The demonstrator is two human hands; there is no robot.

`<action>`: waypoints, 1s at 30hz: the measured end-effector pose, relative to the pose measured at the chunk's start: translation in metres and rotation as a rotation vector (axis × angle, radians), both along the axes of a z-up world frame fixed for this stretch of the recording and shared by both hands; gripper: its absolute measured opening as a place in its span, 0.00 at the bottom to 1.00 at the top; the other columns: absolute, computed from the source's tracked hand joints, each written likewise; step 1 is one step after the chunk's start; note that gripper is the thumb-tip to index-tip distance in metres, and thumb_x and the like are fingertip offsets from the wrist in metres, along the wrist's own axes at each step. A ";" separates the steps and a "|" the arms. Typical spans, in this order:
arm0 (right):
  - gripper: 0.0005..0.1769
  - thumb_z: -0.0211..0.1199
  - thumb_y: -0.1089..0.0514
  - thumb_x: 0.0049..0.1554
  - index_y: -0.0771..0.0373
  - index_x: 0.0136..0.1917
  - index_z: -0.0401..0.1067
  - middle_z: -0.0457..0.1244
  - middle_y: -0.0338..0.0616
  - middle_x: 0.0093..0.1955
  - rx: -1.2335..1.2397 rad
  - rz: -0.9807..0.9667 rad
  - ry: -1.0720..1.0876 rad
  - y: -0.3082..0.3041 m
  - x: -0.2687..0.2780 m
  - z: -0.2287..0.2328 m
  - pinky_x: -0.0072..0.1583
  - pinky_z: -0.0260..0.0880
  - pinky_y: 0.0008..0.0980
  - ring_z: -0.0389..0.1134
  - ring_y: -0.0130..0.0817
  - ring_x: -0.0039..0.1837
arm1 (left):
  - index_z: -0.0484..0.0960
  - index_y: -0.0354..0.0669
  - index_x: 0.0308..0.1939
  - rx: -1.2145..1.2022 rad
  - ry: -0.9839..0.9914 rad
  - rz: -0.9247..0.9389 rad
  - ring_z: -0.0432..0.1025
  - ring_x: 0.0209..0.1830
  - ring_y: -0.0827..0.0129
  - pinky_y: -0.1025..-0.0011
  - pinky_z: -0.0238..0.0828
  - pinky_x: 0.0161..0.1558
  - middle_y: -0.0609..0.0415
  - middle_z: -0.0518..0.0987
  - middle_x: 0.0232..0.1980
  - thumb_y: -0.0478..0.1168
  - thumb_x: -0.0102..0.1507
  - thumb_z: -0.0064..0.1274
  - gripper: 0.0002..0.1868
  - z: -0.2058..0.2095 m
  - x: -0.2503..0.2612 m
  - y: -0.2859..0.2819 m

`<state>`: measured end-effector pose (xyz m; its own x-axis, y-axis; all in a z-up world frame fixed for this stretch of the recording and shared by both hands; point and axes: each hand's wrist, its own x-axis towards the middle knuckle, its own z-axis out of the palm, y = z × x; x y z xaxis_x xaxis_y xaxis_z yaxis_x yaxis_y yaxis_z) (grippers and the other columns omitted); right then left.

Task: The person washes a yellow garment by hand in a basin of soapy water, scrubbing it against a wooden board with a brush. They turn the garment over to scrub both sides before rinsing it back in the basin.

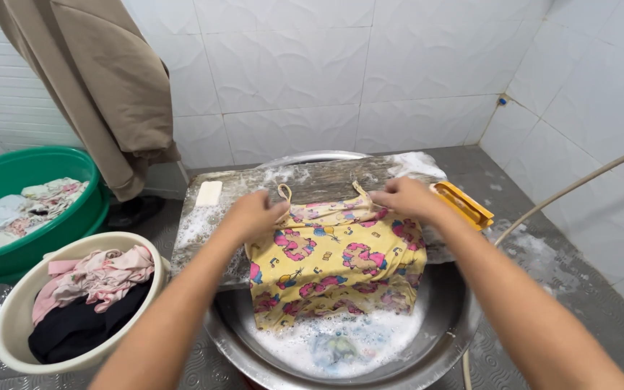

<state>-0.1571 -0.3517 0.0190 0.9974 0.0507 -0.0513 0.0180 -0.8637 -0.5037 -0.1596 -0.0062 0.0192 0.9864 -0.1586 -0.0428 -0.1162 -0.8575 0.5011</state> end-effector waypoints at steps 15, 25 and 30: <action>0.13 0.62 0.55 0.65 0.69 0.48 0.68 0.67 0.61 0.38 0.861 -0.300 0.017 -0.005 0.099 -0.040 0.35 0.62 0.44 0.65 0.51 0.36 | 0.78 0.36 0.39 -0.667 0.000 0.162 0.80 0.40 0.48 0.54 0.75 0.44 0.40 0.84 0.38 0.46 0.66 0.51 0.14 -0.054 0.119 -0.005; 0.08 0.63 0.59 0.63 0.68 0.47 0.73 0.68 0.51 0.40 0.604 -0.101 -0.163 0.018 0.103 -0.058 0.38 0.69 0.30 0.69 0.33 0.36 | 0.80 0.37 0.39 -0.550 -0.200 -0.008 0.73 0.34 0.67 0.67 0.71 0.41 0.49 0.82 0.35 0.48 0.65 0.56 0.16 -0.047 0.113 -0.006; 0.22 0.72 0.48 0.53 0.66 0.51 0.74 0.71 0.49 0.47 0.145 -0.076 -0.309 0.011 0.067 -0.018 0.51 0.71 0.36 0.73 0.40 0.50 | 0.83 0.33 0.37 -0.312 -0.290 0.050 0.75 0.37 0.55 0.59 0.72 0.44 0.41 0.82 0.39 0.53 0.64 0.58 0.21 -0.044 0.102 0.014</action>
<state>-0.0904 -0.3410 0.0009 0.9658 -0.0400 0.2560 0.1269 -0.7884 -0.6019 -0.0579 0.0081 -0.0244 0.9574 -0.0721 0.2797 -0.2527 -0.6781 0.6901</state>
